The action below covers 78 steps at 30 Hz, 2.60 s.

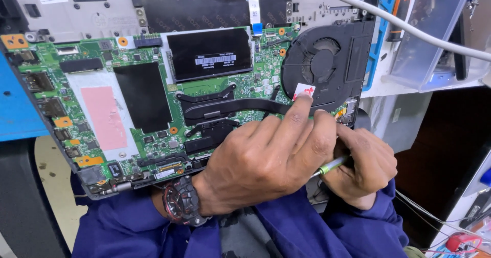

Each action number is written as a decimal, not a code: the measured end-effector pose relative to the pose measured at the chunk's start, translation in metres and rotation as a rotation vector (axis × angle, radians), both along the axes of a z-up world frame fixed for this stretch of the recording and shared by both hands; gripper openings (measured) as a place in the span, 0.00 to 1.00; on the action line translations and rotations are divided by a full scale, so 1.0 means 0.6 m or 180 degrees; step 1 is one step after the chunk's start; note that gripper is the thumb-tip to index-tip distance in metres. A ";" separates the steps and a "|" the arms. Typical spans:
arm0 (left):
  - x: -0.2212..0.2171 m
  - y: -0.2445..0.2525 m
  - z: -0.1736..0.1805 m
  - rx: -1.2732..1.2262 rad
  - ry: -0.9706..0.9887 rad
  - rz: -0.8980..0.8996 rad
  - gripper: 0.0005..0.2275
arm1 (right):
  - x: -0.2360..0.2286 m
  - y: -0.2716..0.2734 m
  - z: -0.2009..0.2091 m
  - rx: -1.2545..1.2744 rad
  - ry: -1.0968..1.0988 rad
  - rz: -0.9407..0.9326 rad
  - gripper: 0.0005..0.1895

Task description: Installing a motherboard into a laptop chassis and connecting internal ribbon cables using a small tool.

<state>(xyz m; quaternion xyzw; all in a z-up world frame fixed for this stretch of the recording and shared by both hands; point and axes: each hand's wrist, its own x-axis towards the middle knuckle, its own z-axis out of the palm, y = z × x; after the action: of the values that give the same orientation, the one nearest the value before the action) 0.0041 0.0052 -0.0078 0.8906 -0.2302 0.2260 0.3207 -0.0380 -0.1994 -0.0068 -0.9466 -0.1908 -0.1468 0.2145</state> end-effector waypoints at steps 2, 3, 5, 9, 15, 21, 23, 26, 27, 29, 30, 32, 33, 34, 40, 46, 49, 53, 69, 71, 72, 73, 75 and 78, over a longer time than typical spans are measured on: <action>0.000 0.000 -0.001 -0.0020 0.0028 -0.0042 0.02 | -0.001 0.010 -0.003 -0.0092 -0.0084 -0.0294 0.03; -0.001 -0.001 -0.001 -0.0021 0.0027 -0.0053 0.02 | 0.000 0.011 0.000 -0.0093 -0.0084 -0.0306 0.03; -0.001 -0.002 -0.001 -0.0077 0.0074 -0.0068 0.02 | 0.001 0.015 0.004 -0.0082 0.0038 -0.0276 0.04; 0.002 -0.001 0.000 -0.0035 0.0068 -0.0055 0.02 | 0.004 0.021 0.006 -0.0123 0.0006 -0.0298 0.05; 0.004 0.001 0.000 -0.0045 0.0051 -0.0018 0.02 | -0.002 0.027 0.013 -0.0164 0.0279 -0.0589 0.04; 0.005 0.002 0.001 -0.0033 0.0092 -0.0019 0.02 | -0.002 0.028 0.012 0.0014 0.0439 -0.0824 0.06; 0.006 0.003 0.001 -0.0057 0.0086 -0.0047 0.02 | -0.001 0.026 0.010 -0.0058 0.0292 -0.0705 0.08; 0.006 0.002 0.000 -0.0102 0.0103 -0.0054 0.02 | 0.002 0.017 0.004 0.0081 0.0113 -0.0370 0.08; 0.005 0.003 0.001 -0.0100 0.0108 -0.0045 0.02 | 0.002 0.017 0.005 0.0082 0.0118 -0.0361 0.08; 0.005 0.004 0.001 -0.0107 0.0122 -0.0081 0.01 | 0.001 0.016 0.005 0.0068 0.0066 -0.0381 0.08; 0.005 0.003 0.000 -0.0106 0.0123 -0.0076 0.01 | 0.005 0.012 0.004 0.0069 0.0068 -0.0376 0.08; 0.006 0.004 0.000 -0.0120 0.0118 -0.0081 0.02 | 0.012 0.005 0.003 0.0238 0.0107 0.0150 0.15; 0.006 0.003 0.000 -0.0121 0.0121 -0.0082 0.02 | 0.016 0.004 0.007 0.0237 0.0110 0.0149 0.15; 0.006 0.003 0.001 -0.0140 0.0115 -0.0068 0.01 | 0.020 0.003 0.012 0.0078 0.0128 0.0310 0.18; 0.004 0.002 0.000 -0.0204 0.0149 -0.0054 0.01 | 0.048 0.006 0.041 -0.0707 0.0223 0.0902 0.17; 0.005 0.003 0.000 -0.0216 0.0126 0.0034 0.02 | 0.061 0.004 0.042 -0.1002 0.0013 0.1234 0.11; 0.008 0.004 -0.001 -0.0192 0.0080 0.0086 0.04 | 0.063 0.005 0.038 -0.0991 -0.0061 0.1273 0.11; 0.007 0.004 -0.001 -0.0198 0.0110 0.0103 0.05 | 0.064 0.005 0.035 -0.1009 -0.0129 0.1307 0.12; 0.006 0.001 -0.002 -0.0236 0.0139 0.0198 0.05 | 0.047 -0.006 0.017 -0.0899 -0.0117 0.1083 0.08; 0.005 0.001 -0.002 -0.0285 0.0179 0.0154 0.05 | 0.049 -0.005 0.020 -0.1061 -0.0177 0.1137 0.08; 0.005 0.001 -0.001 -0.0284 0.0179 0.0158 0.05 | 0.048 -0.005 0.020 -0.1060 -0.0177 0.1141 0.08; 0.005 0.002 -0.002 -0.0287 0.0168 0.0163 0.05 | 0.049 -0.006 0.019 -0.1060 -0.0199 0.1156 0.08; 0.006 0.002 -0.002 -0.0290 0.0158 0.0170 0.05 | 0.050 -0.007 0.018 -0.1061 -0.0221 0.1172 0.09; 0.005 0.001 -0.002 -0.0293 0.0172 0.0167 0.05 | 0.049 -0.007 0.019 -0.1042 -0.0186 0.1211 0.07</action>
<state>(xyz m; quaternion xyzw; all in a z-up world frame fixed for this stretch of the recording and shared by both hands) 0.0068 0.0056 -0.0092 0.8864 -0.1874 0.2205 0.3615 -0.0086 -0.2038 0.0048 -0.9112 -0.3928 -0.0982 0.0765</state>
